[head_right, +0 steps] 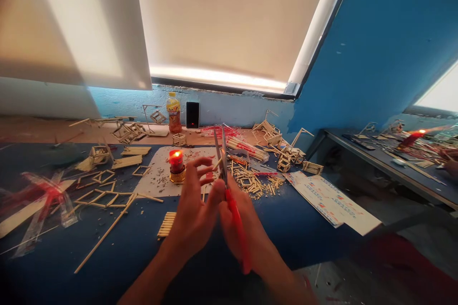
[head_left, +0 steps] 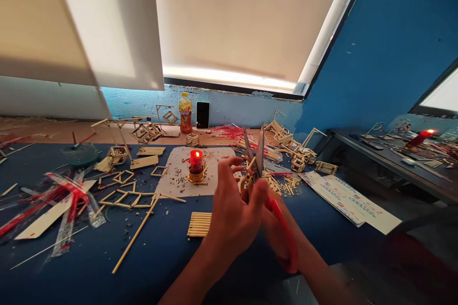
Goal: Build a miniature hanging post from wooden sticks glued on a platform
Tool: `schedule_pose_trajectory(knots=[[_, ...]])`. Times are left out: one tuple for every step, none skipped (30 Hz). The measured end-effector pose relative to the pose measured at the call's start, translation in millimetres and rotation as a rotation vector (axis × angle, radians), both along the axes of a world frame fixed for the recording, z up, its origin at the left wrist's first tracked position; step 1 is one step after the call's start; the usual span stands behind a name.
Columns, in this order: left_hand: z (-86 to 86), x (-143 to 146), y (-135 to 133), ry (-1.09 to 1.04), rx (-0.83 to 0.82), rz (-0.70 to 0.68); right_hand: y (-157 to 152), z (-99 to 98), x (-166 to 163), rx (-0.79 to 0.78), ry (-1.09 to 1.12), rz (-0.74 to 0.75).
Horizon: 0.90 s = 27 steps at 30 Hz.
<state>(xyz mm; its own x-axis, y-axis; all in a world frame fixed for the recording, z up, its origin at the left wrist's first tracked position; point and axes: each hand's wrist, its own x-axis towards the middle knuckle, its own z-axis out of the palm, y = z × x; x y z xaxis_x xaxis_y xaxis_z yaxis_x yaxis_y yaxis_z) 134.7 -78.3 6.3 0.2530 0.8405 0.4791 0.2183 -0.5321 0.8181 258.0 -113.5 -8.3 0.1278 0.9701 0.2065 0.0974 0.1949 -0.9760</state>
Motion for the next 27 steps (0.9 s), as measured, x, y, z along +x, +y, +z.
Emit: schedule_pose_trajectory(knots=[[3.6, -3.3, 0.8, 0.049, 0.042, 0.021, -5.4, -0.6, -1.8, -0.004, -0.056, 0.007], [7.0, -6.6, 0.9, 0.098, 0.068, 0.014, -11.0, -1.9, -4.1, -0.012, -0.12, 0.009], [9.9, -9.8, 0.3, 0.139, 0.09, -0.002, -16.8, -3.9, -6.6, -0.024, -0.184, 0.001], [12.0, -12.4, -1.1, 0.175, 0.119, -0.013, -22.3, -6.6, -9.0, -0.036, -0.239, -0.016], [13.1, -14.2, -2.9, 0.203, 0.15, -0.016, -27.3, -9.5, -11.0, -0.051, -0.274, -0.039], [13.3, -15.1, -5.0, 0.22, 0.178, -0.011, -31.8, -12.6, -12.6, -0.065, -0.285, -0.069], [12.6, -14.9, -6.9, 0.231, 0.202, -0.005, -35.5, -15.4, -13.6, -0.076, -0.285, -0.098], [11.1, -13.7, -8.5, 0.238, 0.222, 0.002, -38.4, -17.8, -14.0, -0.084, -0.277, -0.124], [9.2, -11.8, -9.5, 0.241, 0.237, 0.014, -40.4, -19.4, -13.8, -0.089, -0.266, -0.135], [7.1, -9.4, -9.9, 0.243, 0.245, 0.029, -41.5, -20.3, -13.1, -0.092, -0.253, -0.131], [4.8, -6.8, -9.8, 0.243, 0.25, 0.044, -41.8, -20.6, -12.1, -0.089, -0.24, -0.117], [2.7, -4.4, -9.2, 0.241, 0.253, 0.059, -41.3, -20.4, -10.9, -0.081, -0.229, -0.098], [0.8, -2.5, -8.3, 0.241, 0.254, 0.072, -40.1, -20.0, -9.6, -0.074, -0.22, -0.079], [-0.6, -1.3, -7.4, 0.242, 0.255, 0.08, -38.6, -19.7, -8.4, -0.068, -0.211, -0.064], [-1.6, -0.8, -6.5, 0.243, 0.256, 0.084, -36.9, -19.8, -7.4, -0.065, -0.204, -0.052], [-2.1, -1.0, -5.8, 0.246, 0.257, 0.083, -35.4, -20.5, -6.4, -0.063, -0.204, -0.046], [-2.0, -1.6, -5.3, 0.251, 0.256, 0.079, -34.2, -21.8, -5.6, -0.062, -0.213, -0.046], [-1.6, -2.4, -5.0, 0.255, 0.254, 0.075, -33.3, -23.7, -5.0, -0.058, -0.234, -0.056], [-0.9, -3.2, -5.1, 0.258, 0.25, 0.07, -32.7, -26.0, -4.7, -0.049, -0.268, -0.069], [0.1, -3.7, -5.5, 0.258, 0.243, 0.067, -32.3, -28.5, -4.8, -0.037, -0.312, -0.087], [1.2, -3.8, -6.2, 0.256, 0.232, 0.068, -31.8, -30.7, -5.3, -0.025, -0.358, -0.099], [2.3, -3.5, -7.1, 0.25, 0.22, 0.073, -31.1, -32.7, -6.3, -0.014, -0.39, -0.104], [3.4, -3.0, -8.1, 0.241, 0.207, 0.078, -30.1, -34.1, -7.8, -0.002, -0.4, -0.109], [4.3, -2.4, -9.1, 0.233, 0.193, 0.083, -28.7, -34.9, -9.7, 0.008, -0.387, -0.118], [4.9, -2.1, -9.6, 0.225, 0.178, 0.085, -27.1, -35.0, -11.8, 0.01, -0.357, -0.137], [5.2, -2.5, -9.7, 0.217, 0.162, 0.086, -25.5, -34.4, -13.5, 0.006, -0.324, -0.156], [5.2, -3.7, -9.2, 0.208, 0.144, 0.087, -24.2, -33.1, -14.6, -0.001, -0.3, -0.174]])
